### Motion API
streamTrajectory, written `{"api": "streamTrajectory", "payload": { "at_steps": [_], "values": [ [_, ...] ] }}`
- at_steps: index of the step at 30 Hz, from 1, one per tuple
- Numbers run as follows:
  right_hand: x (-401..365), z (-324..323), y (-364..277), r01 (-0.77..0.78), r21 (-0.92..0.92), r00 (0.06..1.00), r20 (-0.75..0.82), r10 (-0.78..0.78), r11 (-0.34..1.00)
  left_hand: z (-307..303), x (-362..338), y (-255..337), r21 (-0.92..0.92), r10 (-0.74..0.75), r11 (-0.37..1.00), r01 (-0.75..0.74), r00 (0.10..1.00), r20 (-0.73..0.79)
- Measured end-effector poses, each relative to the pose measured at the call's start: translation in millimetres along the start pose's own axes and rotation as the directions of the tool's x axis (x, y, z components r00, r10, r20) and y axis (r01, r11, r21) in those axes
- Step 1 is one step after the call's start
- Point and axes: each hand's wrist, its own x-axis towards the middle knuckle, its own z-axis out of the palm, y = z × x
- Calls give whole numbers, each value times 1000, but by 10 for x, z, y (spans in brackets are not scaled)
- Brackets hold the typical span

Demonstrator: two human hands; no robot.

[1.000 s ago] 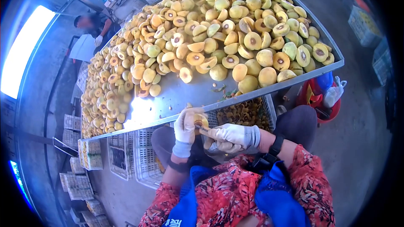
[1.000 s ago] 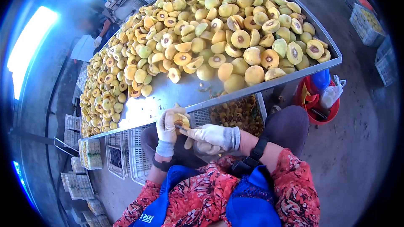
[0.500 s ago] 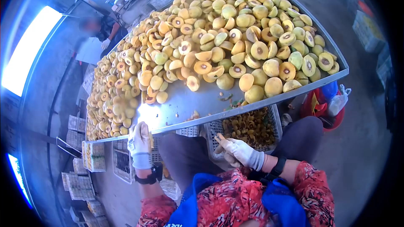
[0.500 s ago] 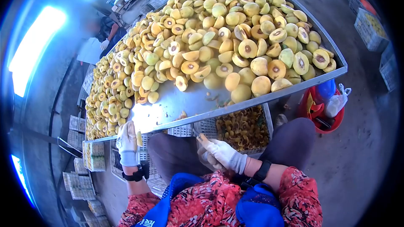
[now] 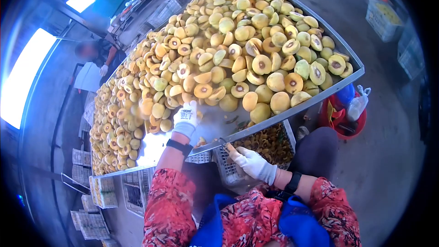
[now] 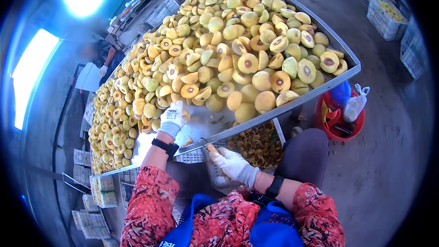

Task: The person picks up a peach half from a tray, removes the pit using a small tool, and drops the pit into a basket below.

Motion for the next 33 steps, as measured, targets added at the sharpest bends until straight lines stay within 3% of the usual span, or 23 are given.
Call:
{"api": "streamTrajectory", "payload": {
  "at_steps": [1,2,4,5,6,7,8,9,11,12,14,16,18,19,22,24,26,27,28,29,30,32,33],
  "values": [
    [-3,0,-13,48,-68,999,-10,-49,997,5,-36,-6,-68,-89,993,94,994,68],
    [-4,-1,-33,47,-62,999,-8,-48,997,118,-42,-108,-63,-90,994,95,993,71],
    [5,0,-73,189,-486,967,-59,-248,853,437,-70,-399,-537,-166,830,149,986,16],
    [20,14,-59,192,-482,967,-56,-248,855,351,-273,-278,-829,-162,556,64,986,-33],
    [45,29,-32,261,-540,935,-64,-348,800,228,-425,-194,-826,-165,559,68,986,-31],
    [56,51,-10,321,-596,894,-65,-443,736,113,-562,-125,-961,-154,210,182,976,151],
    [53,77,-17,321,-593,896,-62,-440,738,68,-677,-63,-940,-78,-164,299,946,314],
    [50,98,-57,306,-603,905,-56,-422,736,92,-779,17,-939,-82,-164,301,945,317],
    [17,150,-140,294,-634,905,-56,-421,715,196,-968,195,-849,-18,-517,110,990,139],
    [5,176,-159,293,-633,907,-53,-417,717,269,-1028,242,-848,-22,-518,111,989,143],
    [-11,207,-173,265,-650,899,-100,-426,712,369,-1102,353,-704,-12,-700,117,984,175],
    [0,220,-125,257,-662,897,-108,-429,704,360,-1209,494,-673,-62,-733,100,975,213],
    [17,229,-95,252,-673,892,-116,-437,695,197,-1326,658,-715,-108,-699,14,986,124],
    [22,229,-88,226,-690,902,-119,-416,688,78,-1390,792,-768,-228,-634,-87,971,78],
    [53,219,-25,199,-713,911,-120,-396,673,145,-1411,835,-850,-216,-517,-105,976,11],
    [131,216,90,195,-719,910,-120,-396,667,210,-1365,904,-867,-292,-478,-141,956,6],
    [209,238,139,517,-526,769,-61,-637,675,236,-1330,974,-893,-451,-413,-179,892,30],
    [173,219,77,517,-526,769,-61,-636,675,246,-1331,980,-893,-451,-412,-178,892,30],
    [120,168,-11,314,-238,944,-26,-329,919,257,-1336,988,-889,-463,-410,-205,886,9],
    [80,138,-109,2,44,994,113,-7,999,269,-1341,991,-884,-475,-407,-232,880,-13],
    [93,112,-113,2,45,994,112,-7,999,311,-1336,974,-884,-474,-406,-231,881,-13],
    [132,60,-76,-35,64,981,192,22,997,385,-1331,917,-935,-523,-141,-325,826,-209],
    [162,46,-18,-34,66,981,193,20,997,385,-1351,902,-935,-522,-139,-325,827,-210]
  ]
}}
